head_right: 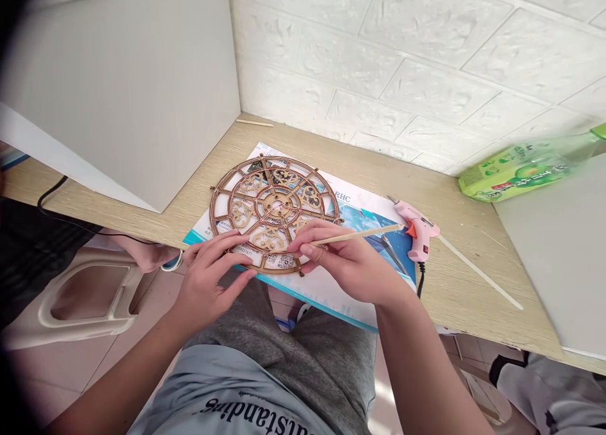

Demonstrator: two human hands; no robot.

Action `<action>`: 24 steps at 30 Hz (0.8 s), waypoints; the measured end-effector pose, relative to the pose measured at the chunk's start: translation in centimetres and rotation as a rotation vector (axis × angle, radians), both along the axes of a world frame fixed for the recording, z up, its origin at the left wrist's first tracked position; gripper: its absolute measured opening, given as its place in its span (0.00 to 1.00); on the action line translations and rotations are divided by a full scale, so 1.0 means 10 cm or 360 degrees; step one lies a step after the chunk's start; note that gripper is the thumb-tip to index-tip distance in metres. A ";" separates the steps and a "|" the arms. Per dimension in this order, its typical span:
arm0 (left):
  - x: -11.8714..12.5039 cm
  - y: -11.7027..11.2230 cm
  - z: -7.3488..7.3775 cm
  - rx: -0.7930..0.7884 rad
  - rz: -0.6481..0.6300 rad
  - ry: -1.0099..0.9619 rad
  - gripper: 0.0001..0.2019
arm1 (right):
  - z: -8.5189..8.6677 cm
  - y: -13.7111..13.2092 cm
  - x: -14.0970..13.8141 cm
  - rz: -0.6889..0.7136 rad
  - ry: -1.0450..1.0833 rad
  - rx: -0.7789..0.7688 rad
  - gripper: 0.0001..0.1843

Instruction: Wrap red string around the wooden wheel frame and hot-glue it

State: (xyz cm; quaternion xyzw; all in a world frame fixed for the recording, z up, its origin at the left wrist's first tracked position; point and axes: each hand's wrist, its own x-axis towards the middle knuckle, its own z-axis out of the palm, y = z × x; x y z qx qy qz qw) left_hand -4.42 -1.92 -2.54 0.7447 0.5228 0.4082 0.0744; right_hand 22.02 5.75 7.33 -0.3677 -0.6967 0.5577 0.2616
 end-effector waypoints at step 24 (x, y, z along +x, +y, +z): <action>0.01 -0.02 0.08 -0.0129 0.0000 0.0051 0.08 | -0.32 -0.03 -0.02 -0.0536 0.0108 -0.0208 0.20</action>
